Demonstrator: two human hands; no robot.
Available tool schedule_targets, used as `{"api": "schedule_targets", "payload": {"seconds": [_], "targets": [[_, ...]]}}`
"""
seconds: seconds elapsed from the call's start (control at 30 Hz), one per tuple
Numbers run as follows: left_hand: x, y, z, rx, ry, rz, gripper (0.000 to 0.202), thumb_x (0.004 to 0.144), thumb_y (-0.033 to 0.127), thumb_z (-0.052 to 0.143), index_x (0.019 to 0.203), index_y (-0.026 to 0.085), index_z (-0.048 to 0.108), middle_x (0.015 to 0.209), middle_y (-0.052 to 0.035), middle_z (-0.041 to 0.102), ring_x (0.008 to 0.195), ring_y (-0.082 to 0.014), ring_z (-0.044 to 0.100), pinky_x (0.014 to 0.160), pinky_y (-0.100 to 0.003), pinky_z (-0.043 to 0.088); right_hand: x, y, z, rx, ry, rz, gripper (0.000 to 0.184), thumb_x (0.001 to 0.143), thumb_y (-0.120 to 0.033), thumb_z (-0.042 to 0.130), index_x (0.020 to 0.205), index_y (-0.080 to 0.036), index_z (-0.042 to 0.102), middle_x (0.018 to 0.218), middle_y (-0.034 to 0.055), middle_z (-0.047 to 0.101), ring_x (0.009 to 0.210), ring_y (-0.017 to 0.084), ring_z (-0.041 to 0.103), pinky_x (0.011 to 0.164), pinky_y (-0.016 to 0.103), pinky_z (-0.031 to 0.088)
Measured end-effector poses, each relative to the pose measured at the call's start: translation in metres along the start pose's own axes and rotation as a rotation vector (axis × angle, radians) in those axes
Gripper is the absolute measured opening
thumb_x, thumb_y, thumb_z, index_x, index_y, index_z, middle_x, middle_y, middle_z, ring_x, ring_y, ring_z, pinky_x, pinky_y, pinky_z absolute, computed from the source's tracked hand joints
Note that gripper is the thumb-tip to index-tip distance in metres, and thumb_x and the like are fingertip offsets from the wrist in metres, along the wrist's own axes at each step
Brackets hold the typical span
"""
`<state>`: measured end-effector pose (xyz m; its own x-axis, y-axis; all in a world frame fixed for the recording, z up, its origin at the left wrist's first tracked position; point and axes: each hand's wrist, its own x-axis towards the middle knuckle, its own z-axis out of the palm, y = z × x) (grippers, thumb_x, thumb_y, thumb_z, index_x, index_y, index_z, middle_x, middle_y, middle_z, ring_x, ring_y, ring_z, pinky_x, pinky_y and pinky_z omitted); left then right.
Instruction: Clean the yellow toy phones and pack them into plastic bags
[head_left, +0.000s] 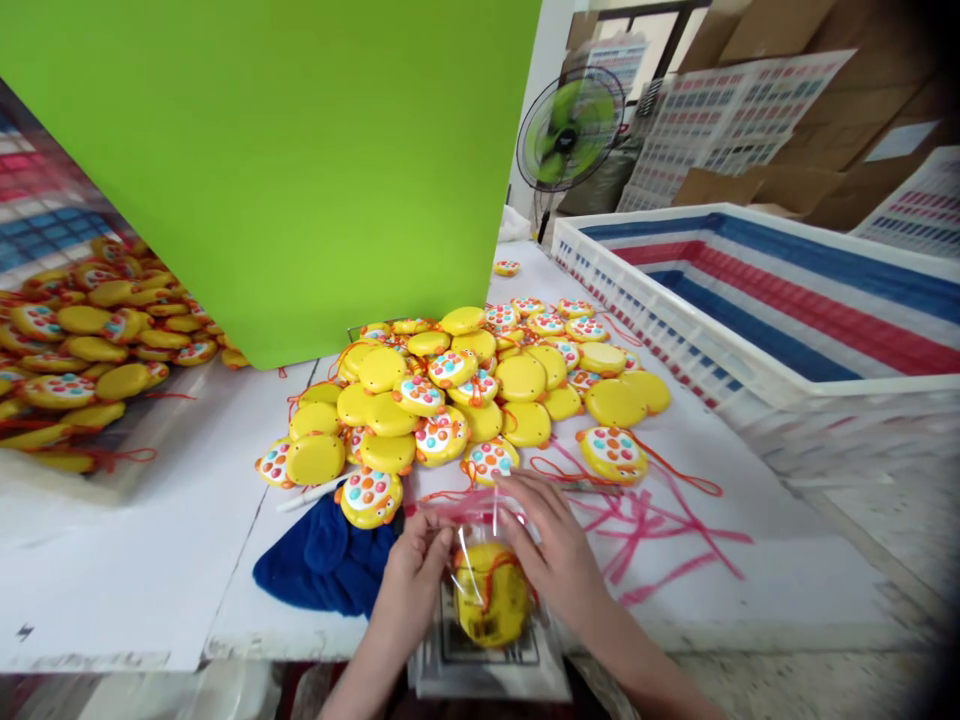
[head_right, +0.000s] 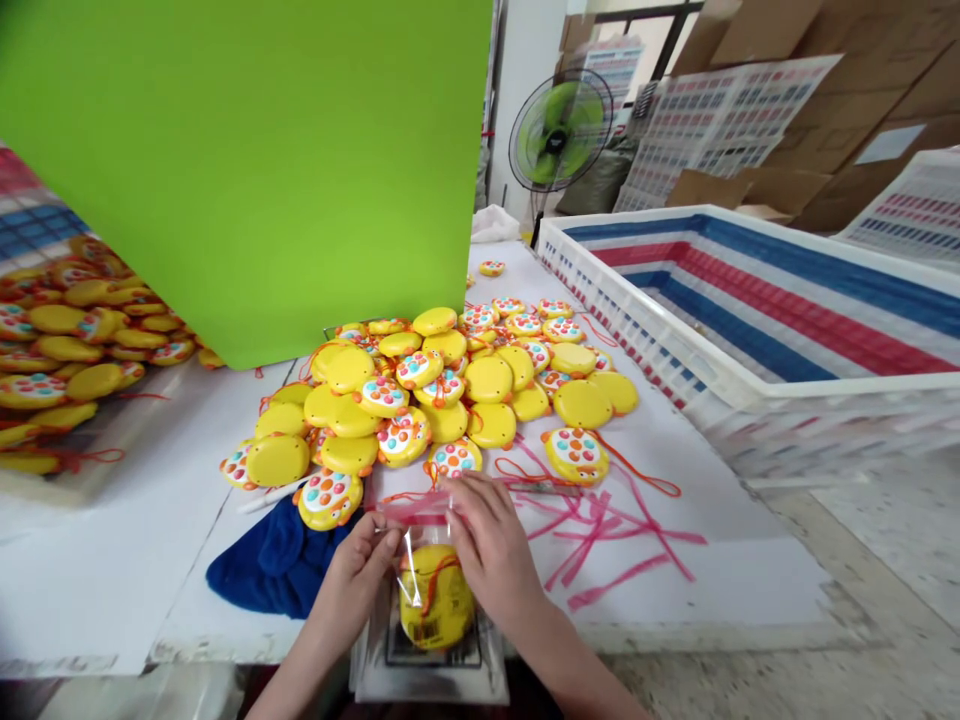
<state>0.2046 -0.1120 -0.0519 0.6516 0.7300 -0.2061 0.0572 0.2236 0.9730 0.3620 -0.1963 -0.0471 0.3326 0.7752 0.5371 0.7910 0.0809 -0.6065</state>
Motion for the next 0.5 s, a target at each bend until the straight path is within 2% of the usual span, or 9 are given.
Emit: {"api": "schedule_targets", "payload": {"seconds": [0.1,0.17,0.3,0.4,0.5], "targets": [[-0.002,0.008,0.003,0.081,-0.055,0.041,0.026,0.087,0.041,0.051,0.098,0.017,0.056,0.090,-0.0058,0.065,0.074,-0.0171,0.058,0.065,-0.026,0.045,0.009,-0.010,0.001,-0.050,-0.090,-0.185,0.034,0.090,-0.012,0.050,0.121,-0.024,0.055,0.104,0.0054,0.070,0.101,0.023,0.058,0.088,0.042,0.052],[-0.004,0.017,0.005,0.219,-0.074,0.071,0.025,0.089,0.036,0.047,0.101,0.017,0.057,0.098,-0.0086,0.066,0.082,-0.0194,0.060,0.070,-0.028,0.046,0.014,-0.017,0.003,-0.070,-0.132,-0.276,0.035,0.091,-0.011,0.049,0.124,-0.019,0.052,0.103,0.0067,0.070,0.095,0.022,0.059,0.083,0.039,0.053],[-0.007,0.027,0.007,0.531,-0.102,0.162,0.024,0.091,0.024,0.038,0.098,0.015,0.059,0.090,-0.0101,0.068,0.078,-0.0199,0.061,0.070,-0.028,0.045,0.019,-0.025,0.003,-0.147,-0.129,-0.445,0.031,0.092,-0.009,0.044,0.122,-0.011,0.053,0.100,0.0107,0.071,0.088,0.022,0.060,0.078,0.037,0.053],[-0.008,0.028,0.009,0.706,-0.112,0.232,0.023,0.089,0.018,0.036,0.093,0.015,0.059,0.086,-0.0107,0.069,0.074,-0.0199,0.062,0.065,-0.027,0.044,0.018,-0.025,0.001,-0.183,-0.113,-0.488,0.031,0.091,-0.008,0.046,0.121,-0.011,0.053,0.097,0.0096,0.072,0.086,0.022,0.060,0.078,0.037,0.051],[-0.009,0.029,0.012,0.804,-0.145,0.244,0.025,0.089,0.018,0.036,0.095,0.014,0.060,0.086,-0.0118,0.069,0.073,-0.0207,0.063,0.064,-0.027,0.044,0.015,-0.022,0.004,-0.162,-0.094,-0.400,0.028,0.090,-0.007,0.045,0.114,-0.015,0.057,0.090,0.0074,0.072,0.079,0.021,0.059,0.072,0.035,0.050]]}}
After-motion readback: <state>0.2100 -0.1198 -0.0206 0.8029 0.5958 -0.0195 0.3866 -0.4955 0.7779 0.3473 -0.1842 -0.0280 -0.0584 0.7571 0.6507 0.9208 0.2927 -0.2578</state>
